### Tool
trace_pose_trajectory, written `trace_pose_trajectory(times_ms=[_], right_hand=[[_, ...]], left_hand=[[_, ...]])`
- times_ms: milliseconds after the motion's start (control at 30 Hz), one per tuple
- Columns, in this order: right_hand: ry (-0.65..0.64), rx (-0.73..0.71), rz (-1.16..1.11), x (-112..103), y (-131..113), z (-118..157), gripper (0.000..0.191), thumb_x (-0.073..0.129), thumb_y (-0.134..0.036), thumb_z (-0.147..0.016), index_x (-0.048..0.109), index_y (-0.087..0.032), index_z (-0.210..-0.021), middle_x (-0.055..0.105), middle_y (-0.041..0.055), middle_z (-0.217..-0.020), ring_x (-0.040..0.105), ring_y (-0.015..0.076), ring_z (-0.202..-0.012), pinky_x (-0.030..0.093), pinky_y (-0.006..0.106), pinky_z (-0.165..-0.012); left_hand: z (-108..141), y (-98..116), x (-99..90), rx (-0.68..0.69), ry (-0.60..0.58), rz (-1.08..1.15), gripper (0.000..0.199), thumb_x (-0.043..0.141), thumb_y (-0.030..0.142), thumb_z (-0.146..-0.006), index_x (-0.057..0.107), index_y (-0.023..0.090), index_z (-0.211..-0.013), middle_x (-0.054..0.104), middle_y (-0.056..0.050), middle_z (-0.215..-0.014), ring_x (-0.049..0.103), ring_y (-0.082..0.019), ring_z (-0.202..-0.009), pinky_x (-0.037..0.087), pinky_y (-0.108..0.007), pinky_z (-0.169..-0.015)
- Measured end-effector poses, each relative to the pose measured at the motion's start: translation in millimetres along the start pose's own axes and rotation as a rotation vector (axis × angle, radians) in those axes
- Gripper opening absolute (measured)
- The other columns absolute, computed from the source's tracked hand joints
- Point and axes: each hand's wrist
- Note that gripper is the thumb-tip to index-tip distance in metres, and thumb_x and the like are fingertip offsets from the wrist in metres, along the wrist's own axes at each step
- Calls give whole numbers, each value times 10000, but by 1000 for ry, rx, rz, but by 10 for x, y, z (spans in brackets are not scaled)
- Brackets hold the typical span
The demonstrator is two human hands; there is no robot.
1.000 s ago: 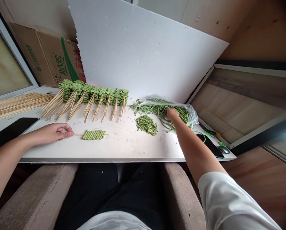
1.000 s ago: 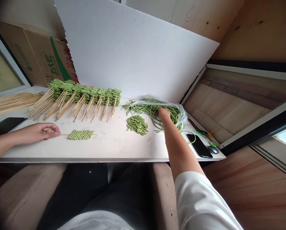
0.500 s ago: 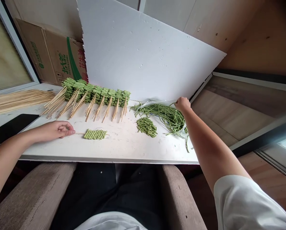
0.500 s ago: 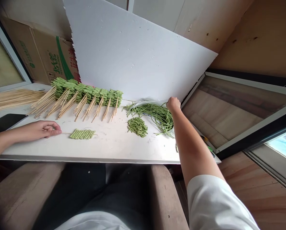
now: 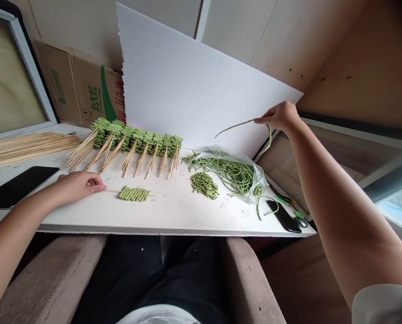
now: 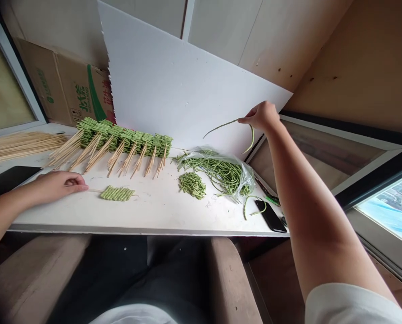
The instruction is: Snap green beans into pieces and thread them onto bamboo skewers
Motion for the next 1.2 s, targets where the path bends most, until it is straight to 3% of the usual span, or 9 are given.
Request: trace_pose_trajectory(times_ms=[100,200,300,433,533,667,833,967,1200], right_hand=[[85,-86,-245,-182,-203,304,626,753,-617,-907,773,-5,-1036,793,214,-990,718,170,-864,534,333,-808],[21,-197,-620,-230,-529,744,581,722,-680,-927,747,-107,-1022,787,132,-832,701,149,-651,570,291,-636],[-56,-330,-743,-210,-992,1293,546,744,-733,-882,740,-191,-943,690,39,-629,578,126,-480,456,264,-478],[-207,-476,-885,-113,-1619,1995,487,717,-741,-899,728,-255,-913,540,-24,-545,453,122,-454,306,282,-446],[-258,-577,-913,3,-1905,2350,434,712,-720,-913,737,-287,-911,474,-36,-557,386,133,-490,267,301,-482],[-327,-576,-921,179,-1971,2603,369,709,-685,-930,765,-322,-969,463,-32,-581,391,158,-521,307,316,-508],[-342,-451,-1030,391,-1733,2790,367,715,-639,-940,801,-357,-1157,687,44,-819,618,240,-713,486,375,-595],[-283,-363,-1088,560,-1474,2891,320,719,-623,-941,829,-333,-1023,737,89,-929,678,282,-843,553,407,-655],[-342,-384,-1066,790,-1230,2929,390,705,-570,-982,842,-242,-1141,766,117,-1037,705,239,-876,562,326,-639]], left_hand=[[85,336,-86,168,210,-260,224,695,403,-890,765,190,-892,755,-79,-1125,580,-339,-1170,340,-342,-907],[299,874,-137,492,398,-162,220,629,385,-986,734,192,-986,745,-80,-1108,614,-294,-1104,410,-397,-1006],[563,1462,-82,688,519,40,263,634,466,-1033,716,237,-1132,742,-81,-1181,653,-288,-1138,474,-442,-1042],[739,1930,135,791,416,243,504,708,487,-1005,600,279,-1451,674,-136,-1435,673,-310,-1264,559,-469,-1011],[724,1918,256,789,309,322,194,576,296,-1087,708,257,-1224,783,-104,-1160,753,-252,-1059,600,-408,-860],[653,1673,213,741,346,271,222,563,85,-1024,725,235,-1003,784,-56,-916,751,-219,-864,564,-358,-727],[592,1477,15,767,490,190,185,627,85,-991,755,218,-1004,772,-51,-908,714,-203,-809,526,-345,-715],[553,1424,-46,802,509,120,193,651,78,-970,792,209,-980,788,-45,-888,708,-204,-802,513,-350,-736],[467,1344,1,629,336,28,228,687,62,-914,835,235,-899,834,-19,-945,721,-240,-912,508,-413,-986]])
Point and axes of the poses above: each hand's wrist, its own z-axis away from the middle knuckle, its own x-axis out of the palm, y = z × x
